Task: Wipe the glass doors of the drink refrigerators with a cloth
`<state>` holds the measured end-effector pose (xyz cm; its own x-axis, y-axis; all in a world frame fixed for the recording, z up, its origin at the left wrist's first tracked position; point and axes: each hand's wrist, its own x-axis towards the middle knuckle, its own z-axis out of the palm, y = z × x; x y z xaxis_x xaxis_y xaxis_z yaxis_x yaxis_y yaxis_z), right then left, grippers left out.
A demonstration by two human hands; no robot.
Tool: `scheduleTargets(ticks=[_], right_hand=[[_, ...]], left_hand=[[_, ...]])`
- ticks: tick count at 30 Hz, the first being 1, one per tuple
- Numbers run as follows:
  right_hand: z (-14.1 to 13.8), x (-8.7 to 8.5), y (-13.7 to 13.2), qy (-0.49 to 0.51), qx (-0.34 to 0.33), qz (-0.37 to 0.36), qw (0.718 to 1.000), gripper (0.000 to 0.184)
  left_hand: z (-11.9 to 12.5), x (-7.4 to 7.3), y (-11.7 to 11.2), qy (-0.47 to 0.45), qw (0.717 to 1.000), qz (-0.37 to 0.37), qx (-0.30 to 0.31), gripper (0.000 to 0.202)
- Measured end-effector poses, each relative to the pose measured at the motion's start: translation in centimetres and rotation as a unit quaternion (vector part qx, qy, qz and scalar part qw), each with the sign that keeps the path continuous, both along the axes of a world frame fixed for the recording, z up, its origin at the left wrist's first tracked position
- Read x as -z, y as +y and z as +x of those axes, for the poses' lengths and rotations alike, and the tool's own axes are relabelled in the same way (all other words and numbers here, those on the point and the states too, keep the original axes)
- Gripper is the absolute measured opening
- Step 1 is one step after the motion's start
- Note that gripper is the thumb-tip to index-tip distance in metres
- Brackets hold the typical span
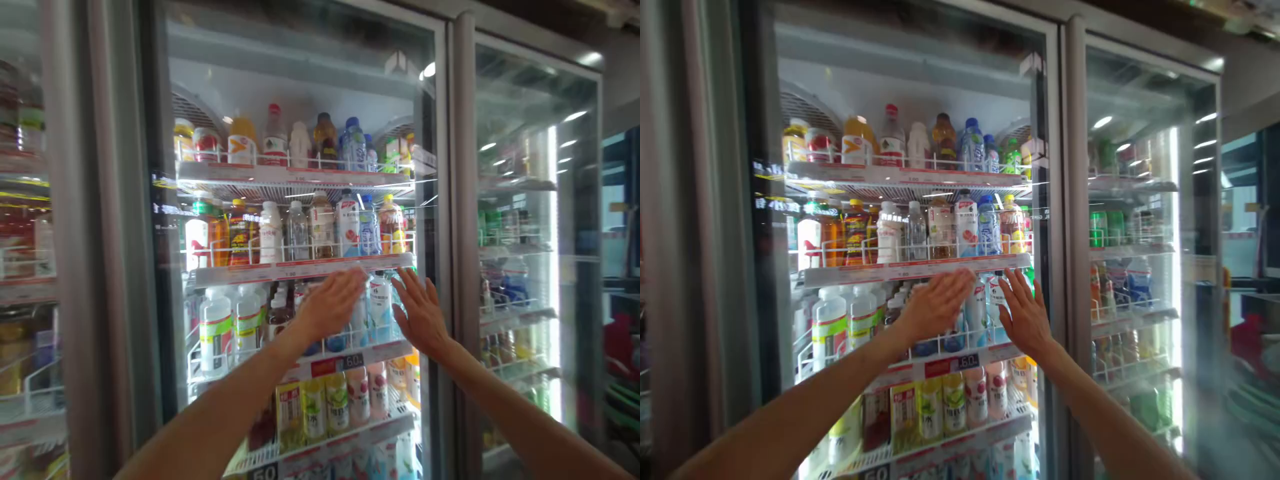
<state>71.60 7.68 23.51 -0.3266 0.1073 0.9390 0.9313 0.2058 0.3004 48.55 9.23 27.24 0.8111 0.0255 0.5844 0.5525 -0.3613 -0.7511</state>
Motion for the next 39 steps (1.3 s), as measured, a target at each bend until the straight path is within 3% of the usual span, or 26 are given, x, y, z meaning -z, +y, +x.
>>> scheduleTargets(ticks=[2,3,7,9,13,15,19,20,23,25,29,31,32,36,37,39], right_hand=[[0.9,0.5,0.0,0.013,0.008,-0.004,1.000,0.061],[1.3,0.8,0.0,0.018,0.014,-0.005,1.000,0.061],[2.9,1.6,0.1,0.033,0.044,-0.008,0.998,0.060],[3.7,1.7,0.1,0.045,0.058,-0.005,0.997,0.059],[5.3,2.0,0.0,0.070,0.075,0.004,0.995,0.058],[6.1,2.2,-0.2,0.078,0.077,0.008,0.994,0.058],[7.8,2.5,-0.6,0.071,0.075,0.017,0.994,0.061],[8.3,2.5,-0.7,0.067,0.075,0.018,0.995,0.061],[9.3,2.9,-0.8,0.067,0.087,0.016,0.994,0.060],[9.5,3.2,-0.8,0.072,0.095,0.011,0.993,0.060],[9.3,3.8,-0.7,0.067,0.089,-0.008,0.994,0.061],[8.9,3.9,-0.6,0.063,0.079,-0.014,0.995,0.061],[8.7,3.9,-0.5,0.065,0.074,-0.015,0.995,0.061],[6.6,4.0,0.0,0.079,0.049,-0.030,0.995,0.061],[5.9,4.1,0.0,0.075,0.038,-0.037,0.996,0.062],[4.2,4.2,0.1,0.050,0.010,-0.051,0.997,0.063]], left_hand=[[0.9,0.1,0.1,-0.113,0.993,-0.003,-0.025,0.051],[1.4,0.5,0.1,-0.116,0.993,-0.007,-0.025,0.051],[3.2,2.3,0.2,0.092,0.995,-0.019,0.023,0.045],[4.1,1.2,0.4,0.062,0.998,-0.019,0.011,0.046],[6.7,-2.1,1.1,-0.143,0.989,-0.019,-0.028,0.054],[8.2,-1.7,1.4,-0.090,0.996,-0.023,-0.008,0.053],[10.7,0.6,2.0,0.148,0.986,-0.040,0.062,0.047],[11.1,0.7,2.1,0.151,0.986,-0.044,0.062,0.047],[12.1,0.5,2.2,0.045,0.997,-0.051,0.025,0.050],[12.2,2.2,1.9,0.030,0.998,-0.055,0.017,0.051],[10.6,8.7,0.9,0.225,0.970,-0.065,0.059,0.044],[9.4,9.8,0.7,0.245,0.966,-0.067,0.056,0.047],[8.8,9.2,0.6,0.226,0.971,-0.064,0.049,0.048],[5.9,4.6,0.5,0.048,0.998,-0.035,-0.015,0.050],[4.9,4.0,0.3,0.030,0.999,-0.029,-0.024,0.050],[2.7,4.1,-0.2,0.085,0.996,-0.023,-0.011,0.051]])
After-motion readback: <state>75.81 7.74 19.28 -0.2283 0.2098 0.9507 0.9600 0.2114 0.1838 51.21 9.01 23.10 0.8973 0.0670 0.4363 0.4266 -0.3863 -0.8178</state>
